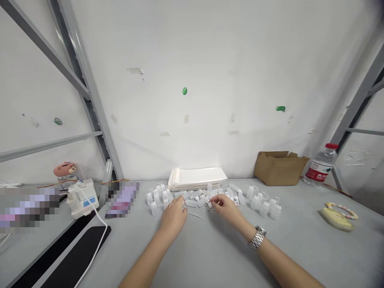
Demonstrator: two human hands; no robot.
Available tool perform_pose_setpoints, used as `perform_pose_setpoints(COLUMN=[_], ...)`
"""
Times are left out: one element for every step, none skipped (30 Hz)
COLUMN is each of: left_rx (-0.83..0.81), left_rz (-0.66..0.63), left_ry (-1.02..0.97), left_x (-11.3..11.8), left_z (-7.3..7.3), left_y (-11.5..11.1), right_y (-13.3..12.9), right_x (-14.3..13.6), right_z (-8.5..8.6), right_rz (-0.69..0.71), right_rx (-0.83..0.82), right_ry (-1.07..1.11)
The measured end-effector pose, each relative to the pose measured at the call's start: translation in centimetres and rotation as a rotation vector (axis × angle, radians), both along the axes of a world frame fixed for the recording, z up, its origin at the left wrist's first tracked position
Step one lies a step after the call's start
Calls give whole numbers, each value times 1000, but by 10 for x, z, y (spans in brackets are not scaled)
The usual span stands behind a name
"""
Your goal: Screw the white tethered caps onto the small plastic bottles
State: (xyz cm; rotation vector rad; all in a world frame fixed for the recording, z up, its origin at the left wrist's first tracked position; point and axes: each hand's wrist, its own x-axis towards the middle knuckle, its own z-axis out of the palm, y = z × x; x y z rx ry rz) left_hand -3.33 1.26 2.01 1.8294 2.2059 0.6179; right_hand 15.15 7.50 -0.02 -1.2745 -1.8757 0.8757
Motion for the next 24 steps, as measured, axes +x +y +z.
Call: perform_pose_setpoints(left_rx=[-27, -50, -69, -86, -99, -109, -116, -121, -122, -122, -122, -120, -117, -113, -105, -93, -75, -50, -18, 19, 57, 93, 125, 150], left_rz=[2, 8, 18, 28, 38, 45, 51, 55, 57, 58, 59, 58, 57, 55, 56, 59, 62, 65, 65, 60, 53, 43, 31, 18], left_ry=[36, 69, 99, 124, 144, 160, 170, 176, 179, 179, 176, 169, 159, 146, 130, 110, 86, 59, 27, -11, -52, -96, -142, -188], left_x=[0, 0, 0, 1, 1, 2, 2, 3, 3, 4, 4, 5, 6, 6, 7, 8, 9, 10, 11, 12, 13, 14, 15, 15], left_z=[-2, -4, -5, -6, -6, -6, -6, -5, -4, -4, -4, -3, -4, -4, -4, -4, -4, -4, -5, -5, -5, -5, -6, -6], left_y=[0, 0, 0, 0, 0, -1, -1, -1, -2, -2, -2, -2, -2, -2, -2, -1, -1, 0, 0, 1, 2, 2, 3, 4], right_y=[-2, -4, -7, -9, -11, -13, -14, -15, -16, -16, -16, -15, -14, -13, -11, -9, -8, -6, -5, -4, -4, -4, -5, -5], right_x=[-1, -1, -2, -3, -3, -4, -4, -4, -4, -4, -4, -5, -6, -7, -10, -12, -14, -17, -18, -20, -20, -20, -20, -19], right_z=[-2, -4, -6, -6, -7, -6, -6, -5, -4, -4, -4, -5, -7, -9, -11, -14, -17, -19, -21, -23, -24, -25, -25, -25], right_rz=[10, 24, 44, 65, 79, 81, 74, 62, 49, 40, 43, 56, 78, 101, 123, 137, 143, 145, 146, 146, 146, 147, 149, 152], right_rx=[81, 152, 208, 249, 278, 300, 321, 340, 356, 370, 382, 394, 406, 422, 439, 458, 473, 486, 495, 502, 506, 506, 504, 496], right_ry=[-56, -104, -145, -184, -221, -255, -284, -307, -326, -339, -348, -357, -368, -383, -402, -421, -438, -447, -448, -442, -432, -418, -402, -381])
